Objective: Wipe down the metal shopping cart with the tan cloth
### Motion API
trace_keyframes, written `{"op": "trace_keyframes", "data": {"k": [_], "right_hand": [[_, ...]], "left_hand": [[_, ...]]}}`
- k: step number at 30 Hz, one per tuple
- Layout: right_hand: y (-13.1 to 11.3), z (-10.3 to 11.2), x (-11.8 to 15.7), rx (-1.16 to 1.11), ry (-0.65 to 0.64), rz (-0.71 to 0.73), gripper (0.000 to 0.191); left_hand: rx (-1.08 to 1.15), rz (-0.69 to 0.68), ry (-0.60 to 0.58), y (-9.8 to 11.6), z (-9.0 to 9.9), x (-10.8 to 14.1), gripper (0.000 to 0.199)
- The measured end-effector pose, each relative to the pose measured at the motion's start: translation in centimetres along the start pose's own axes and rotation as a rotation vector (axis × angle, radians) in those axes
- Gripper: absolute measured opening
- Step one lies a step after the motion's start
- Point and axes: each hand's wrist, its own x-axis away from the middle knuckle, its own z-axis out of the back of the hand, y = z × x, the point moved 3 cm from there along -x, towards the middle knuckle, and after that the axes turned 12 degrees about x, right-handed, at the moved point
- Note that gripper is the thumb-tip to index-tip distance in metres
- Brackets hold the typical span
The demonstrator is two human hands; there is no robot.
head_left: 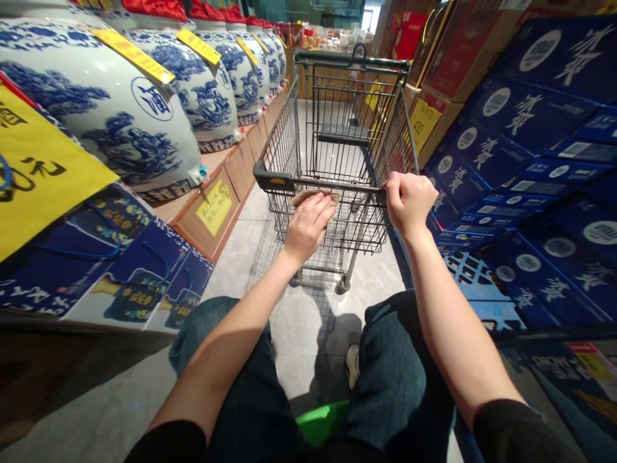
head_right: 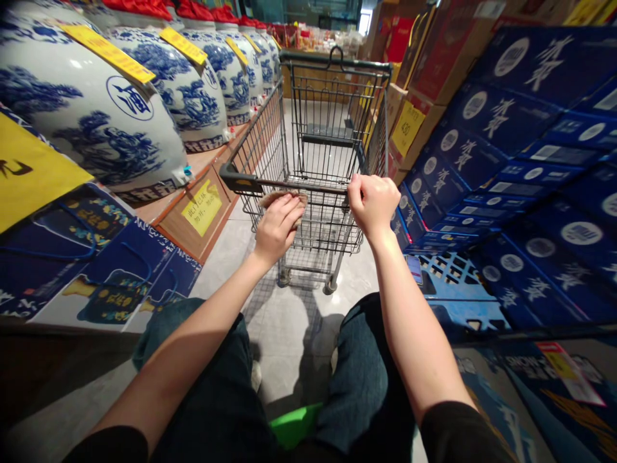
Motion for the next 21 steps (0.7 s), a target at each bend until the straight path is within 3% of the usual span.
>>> {"op": "trace_keyframes", "data": {"k": [6,12,14,18,21], "right_hand": [[-0.1,0.0,0.0,0.002,0.001,0.002,0.048],[-0.2,0.2,0.1,-0.011,-0.027,-0.004,0.047],[-0.2,0.3,0.0,-0.014,-0.029,0.004,0.046],[-0.2,0.2,0.1,-0.007,-0.037,0.012,0.045],[-0.1,0.1,0.2,-0.006,-0.029,0.011,0.046]], "left_hand": [[0.036,0.037,0.065,0.4,2.2,-1.5,0.064],[-0.024,-0.014,0.042,-0.5,0.5,0.0,0.052],[-0.037,-0.015,0.027,-0.7,1.0,0.0,0.053],[-0.056,-0.006,0.178,-1.3,3.7,-1.1,0.059],[-0.077,0.027,0.284,-2.2,3.9,-0.8,0.052]]}}
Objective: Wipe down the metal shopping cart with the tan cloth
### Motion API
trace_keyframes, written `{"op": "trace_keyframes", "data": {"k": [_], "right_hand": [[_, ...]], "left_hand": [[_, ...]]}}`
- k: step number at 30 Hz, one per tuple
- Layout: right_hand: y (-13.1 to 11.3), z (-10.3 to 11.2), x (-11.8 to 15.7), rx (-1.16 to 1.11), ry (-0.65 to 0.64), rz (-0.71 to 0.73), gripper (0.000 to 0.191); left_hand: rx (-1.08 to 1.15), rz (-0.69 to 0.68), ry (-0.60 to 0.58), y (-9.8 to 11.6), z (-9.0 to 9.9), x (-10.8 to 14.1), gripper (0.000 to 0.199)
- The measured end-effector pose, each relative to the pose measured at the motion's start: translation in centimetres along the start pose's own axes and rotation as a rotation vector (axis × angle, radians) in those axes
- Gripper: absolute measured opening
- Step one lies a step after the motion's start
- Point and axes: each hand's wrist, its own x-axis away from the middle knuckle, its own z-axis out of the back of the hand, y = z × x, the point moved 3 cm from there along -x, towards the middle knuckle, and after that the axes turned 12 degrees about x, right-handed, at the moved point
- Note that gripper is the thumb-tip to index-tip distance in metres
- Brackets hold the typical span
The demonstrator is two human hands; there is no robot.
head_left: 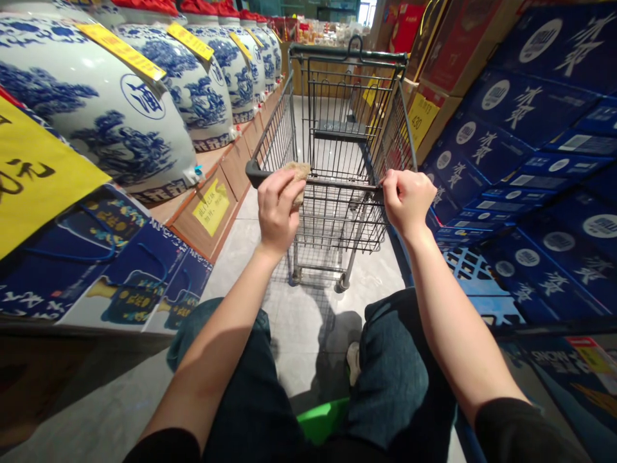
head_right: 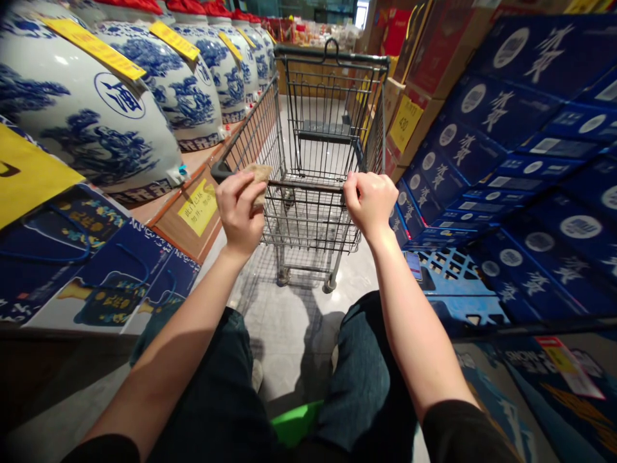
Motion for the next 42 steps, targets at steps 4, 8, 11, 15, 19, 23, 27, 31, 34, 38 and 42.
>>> {"op": "trace_keyframes", "data": {"k": [4,8,11,15,19,23,27,31,34,38,42], "right_hand": [[0.0,0.1,0.0,-0.014,0.025,-0.002,0.047],[-0.1,0.2,0.0,-0.029,0.011,-0.004,0.046],[-0.1,0.1,0.0,-0.026,0.003,-0.013,0.046],[-0.2,0.1,0.1,-0.018,0.033,-0.018,0.047],[-0.3,0.2,0.0,-0.024,0.057,0.002,0.047],[-0.3,0.4,0.1,-0.042,0.046,0.019,0.047],[-0.4,0.5,0.2,-0.044,0.012,0.014,0.046],[-0.4,0.6,0.2,-0.028,-0.002,0.018,0.046],[-0.5,0.7,0.2,-0.015,0.018,0.027,0.046],[-0.5,0.8,0.2,-0.017,0.036,0.023,0.047],[-0.4,0.8,0.3,-0.029,0.017,0.015,0.046]], "left_hand": [[0.009,-0.064,-0.077,0.1,-1.5,1.4,0.042],[0.060,-0.079,-0.092,0.3,-0.4,-0.1,0.049],[0.098,-0.012,-0.012,-0.1,0.5,-1.5,0.053],[0.070,-0.001,-0.005,0.1,-1.4,-0.5,0.043],[0.066,-0.124,-0.088,1.6,-2.9,0.0,0.038],[0.120,-0.165,-0.058,2.2,-1.7,-2.3,0.044],[0.181,-0.148,-0.116,2.0,-2.3,-3.2,0.036],[0.225,-0.146,-0.188,2.3,-3.1,-2.7,0.035],[0.251,-0.267,-0.241,2.8,-2.5,-3.4,0.031],[0.194,-0.325,-0.167,2.4,-1.6,-4.4,0.027],[0.091,-0.325,-0.102,1.9,-2.8,-3.0,0.024]]}}
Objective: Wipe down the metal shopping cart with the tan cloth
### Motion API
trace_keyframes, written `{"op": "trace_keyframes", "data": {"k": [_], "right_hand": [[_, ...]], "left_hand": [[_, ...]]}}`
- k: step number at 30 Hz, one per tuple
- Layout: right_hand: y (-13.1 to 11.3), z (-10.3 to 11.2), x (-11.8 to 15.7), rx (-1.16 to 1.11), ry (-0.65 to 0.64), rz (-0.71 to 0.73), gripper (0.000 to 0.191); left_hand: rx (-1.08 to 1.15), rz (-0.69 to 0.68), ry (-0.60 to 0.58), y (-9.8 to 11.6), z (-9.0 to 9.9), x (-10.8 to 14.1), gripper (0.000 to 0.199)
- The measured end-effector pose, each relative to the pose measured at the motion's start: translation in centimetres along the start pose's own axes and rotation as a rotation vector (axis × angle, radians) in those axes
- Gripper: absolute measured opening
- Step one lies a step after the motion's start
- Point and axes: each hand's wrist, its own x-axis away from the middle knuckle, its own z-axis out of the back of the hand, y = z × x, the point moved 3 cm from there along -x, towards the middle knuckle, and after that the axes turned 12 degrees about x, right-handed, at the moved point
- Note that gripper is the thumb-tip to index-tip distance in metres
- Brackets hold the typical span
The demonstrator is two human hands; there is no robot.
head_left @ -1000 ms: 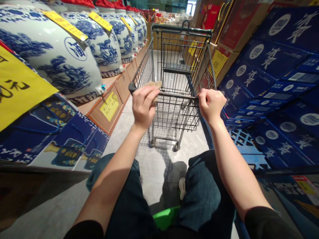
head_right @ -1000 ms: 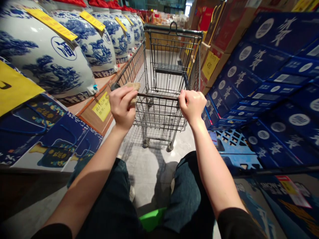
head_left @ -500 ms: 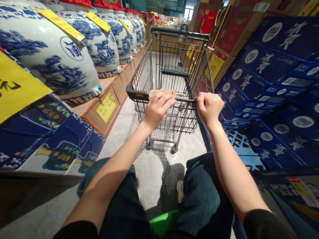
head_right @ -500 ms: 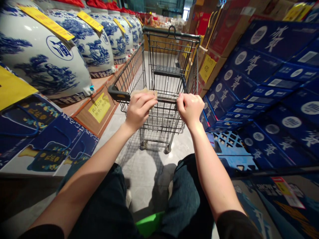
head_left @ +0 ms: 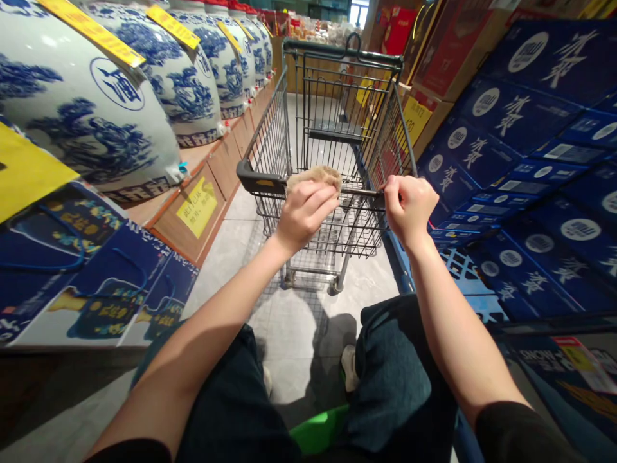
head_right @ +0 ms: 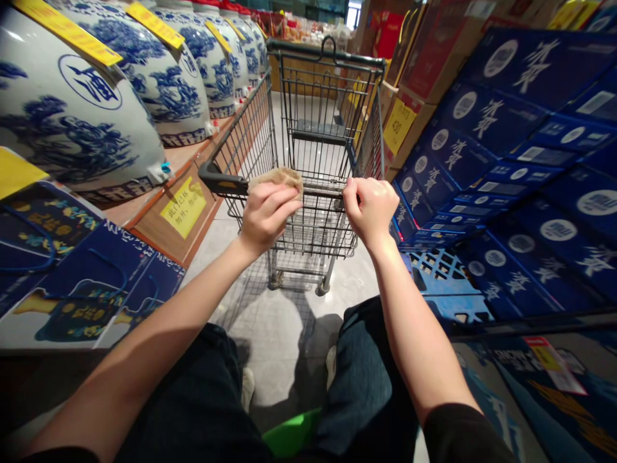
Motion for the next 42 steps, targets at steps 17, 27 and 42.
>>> {"op": "trace_keyframes", "data": {"k": [17,27,42], "right_hand": [[0.4,-0.1,0.0,-0.001,-0.008,-0.016,0.046],[0.2,0.5,0.5,-0.179,0.016,0.000,0.060],[3.3,-1.0,0.1,-0.303,0.076,-0.018,0.041]], "left_hand": [[0.147,0.038,-0.166,2.7,-2.0,-0.6,0.024],[0.147,-0.088,-0.097,3.1,-3.0,-0.2,0.019],[0.105,0.052,-0.221,4.0,-5.7,0.3,0.049]]}}
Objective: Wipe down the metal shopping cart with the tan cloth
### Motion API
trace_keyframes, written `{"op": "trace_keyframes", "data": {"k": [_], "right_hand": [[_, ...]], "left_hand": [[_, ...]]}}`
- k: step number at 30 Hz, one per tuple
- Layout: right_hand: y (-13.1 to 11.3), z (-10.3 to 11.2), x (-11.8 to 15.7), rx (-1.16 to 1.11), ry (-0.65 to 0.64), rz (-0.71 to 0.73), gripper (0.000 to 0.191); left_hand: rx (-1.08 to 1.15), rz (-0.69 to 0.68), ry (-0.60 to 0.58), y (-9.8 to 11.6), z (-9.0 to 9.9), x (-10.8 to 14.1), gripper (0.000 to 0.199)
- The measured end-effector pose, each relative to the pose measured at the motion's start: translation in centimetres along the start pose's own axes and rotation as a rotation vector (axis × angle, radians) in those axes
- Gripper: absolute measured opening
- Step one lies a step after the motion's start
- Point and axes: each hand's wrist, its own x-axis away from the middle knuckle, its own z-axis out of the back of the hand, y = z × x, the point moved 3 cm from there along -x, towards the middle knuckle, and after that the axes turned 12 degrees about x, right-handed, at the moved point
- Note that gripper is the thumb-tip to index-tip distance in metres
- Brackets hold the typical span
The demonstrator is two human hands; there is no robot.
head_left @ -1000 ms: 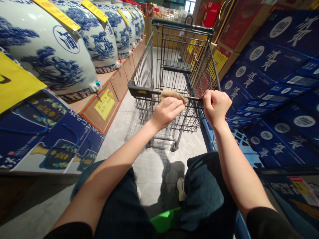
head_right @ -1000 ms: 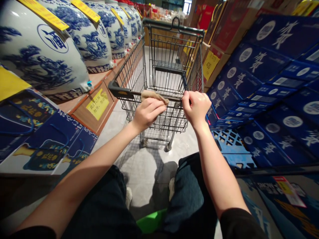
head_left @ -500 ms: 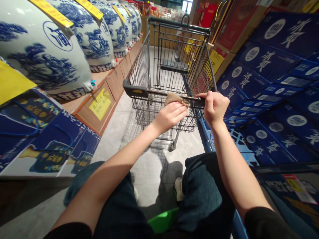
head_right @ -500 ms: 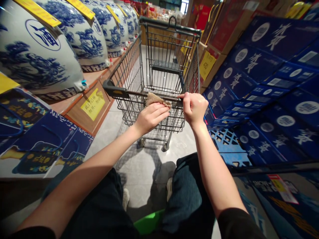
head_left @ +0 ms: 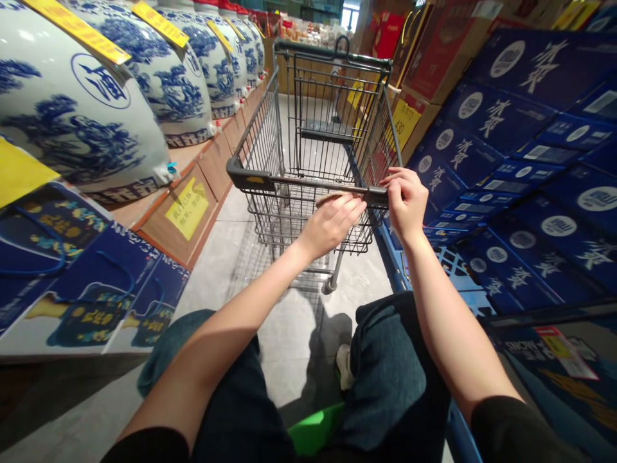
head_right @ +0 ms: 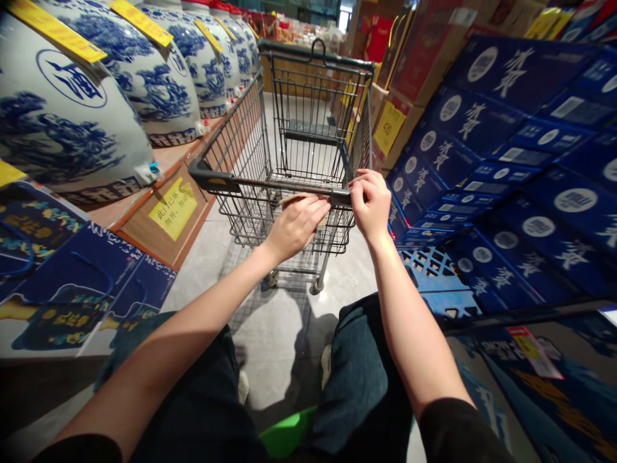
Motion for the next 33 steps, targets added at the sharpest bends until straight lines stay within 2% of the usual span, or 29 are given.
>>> {"op": "trace_keyframes", "data": {"k": [3,6,9,14,17,19,21,26,31,33], "right_hand": [[-0.5,0.3,0.3,0.029,0.027,0.039,0.040],[-0.6,0.3,0.3,-0.007,-0.004,0.043,0.043],[-0.4,0.3,0.1,-0.062,-0.031,0.015,0.050],[-0.2,0.4,0.1,-0.089,-0.016,-0.032,0.060],[-0.3,0.4,0.1,-0.076,-0.024,-0.028,0.062],[-0.5,0.3,0.1,-0.086,-0.031,-0.008,0.063],[-0.6,0.3,0.1,-0.099,-0.036,0.009,0.064],[-0.7,0.5,0.0,-0.104,-0.028,0.020,0.061],[-1.1,0.7,0.0,-0.099,-0.050,0.047,0.059],[-1.1,0.6,0.1,-0.103,-0.045,0.049,0.060]], "left_hand": [[-0.020,-0.081,0.076,0.3,0.8,-0.8,0.041],[-0.057,-0.137,0.104,0.4,1.1,-0.9,0.032],[-0.054,-0.129,0.099,0.3,0.8,-0.7,0.028],[0.071,-0.121,-0.024,0.7,1.0,-1.3,0.027],[0.076,-0.151,0.016,0.7,2.0,-1.8,0.027],[0.022,-0.121,0.073,0.6,2.1,-1.7,0.028],[-0.025,-0.108,0.094,0.7,1.6,-1.2,0.024],[-0.015,-0.155,-0.053,1.8,-0.4,-0.4,0.023],[0.023,-0.175,0.060,2.1,-0.2,-1.7,0.023],[0.052,-0.128,0.040,1.9,-0.7,-1.9,0.019]]}}
